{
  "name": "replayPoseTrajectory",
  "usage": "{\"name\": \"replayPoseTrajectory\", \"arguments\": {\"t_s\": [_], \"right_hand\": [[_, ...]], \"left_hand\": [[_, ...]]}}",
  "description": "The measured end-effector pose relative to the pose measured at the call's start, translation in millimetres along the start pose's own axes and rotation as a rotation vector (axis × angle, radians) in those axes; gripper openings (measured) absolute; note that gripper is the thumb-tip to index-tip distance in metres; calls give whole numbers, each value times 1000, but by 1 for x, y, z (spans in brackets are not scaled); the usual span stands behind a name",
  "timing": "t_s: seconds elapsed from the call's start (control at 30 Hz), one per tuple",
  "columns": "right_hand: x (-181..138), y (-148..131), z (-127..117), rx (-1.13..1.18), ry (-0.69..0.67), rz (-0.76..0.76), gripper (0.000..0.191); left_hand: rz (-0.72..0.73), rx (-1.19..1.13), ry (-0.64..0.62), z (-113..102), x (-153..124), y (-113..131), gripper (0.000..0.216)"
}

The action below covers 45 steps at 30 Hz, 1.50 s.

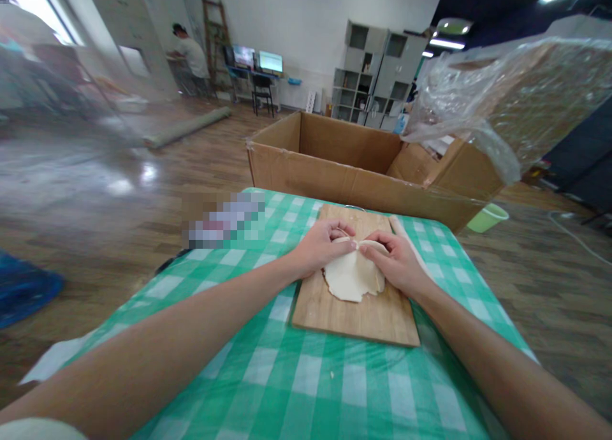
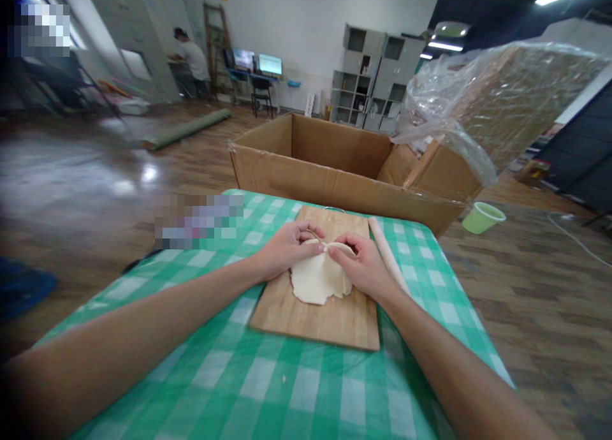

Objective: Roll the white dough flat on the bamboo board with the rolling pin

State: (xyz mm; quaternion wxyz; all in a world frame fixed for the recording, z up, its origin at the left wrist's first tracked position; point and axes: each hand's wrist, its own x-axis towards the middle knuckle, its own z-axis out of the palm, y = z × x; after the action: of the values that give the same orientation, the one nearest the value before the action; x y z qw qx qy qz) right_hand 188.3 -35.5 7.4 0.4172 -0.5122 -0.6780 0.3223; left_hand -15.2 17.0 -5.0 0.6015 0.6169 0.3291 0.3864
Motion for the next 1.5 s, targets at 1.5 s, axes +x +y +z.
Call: {"name": "replayPoseTrajectory", "arguments": {"t_s": [1.5], "right_hand": [[2, 10, 4, 430, -62, 144, 47]], "left_hand": [[-26, -257, 217, 6, 3, -1, 47]]}}
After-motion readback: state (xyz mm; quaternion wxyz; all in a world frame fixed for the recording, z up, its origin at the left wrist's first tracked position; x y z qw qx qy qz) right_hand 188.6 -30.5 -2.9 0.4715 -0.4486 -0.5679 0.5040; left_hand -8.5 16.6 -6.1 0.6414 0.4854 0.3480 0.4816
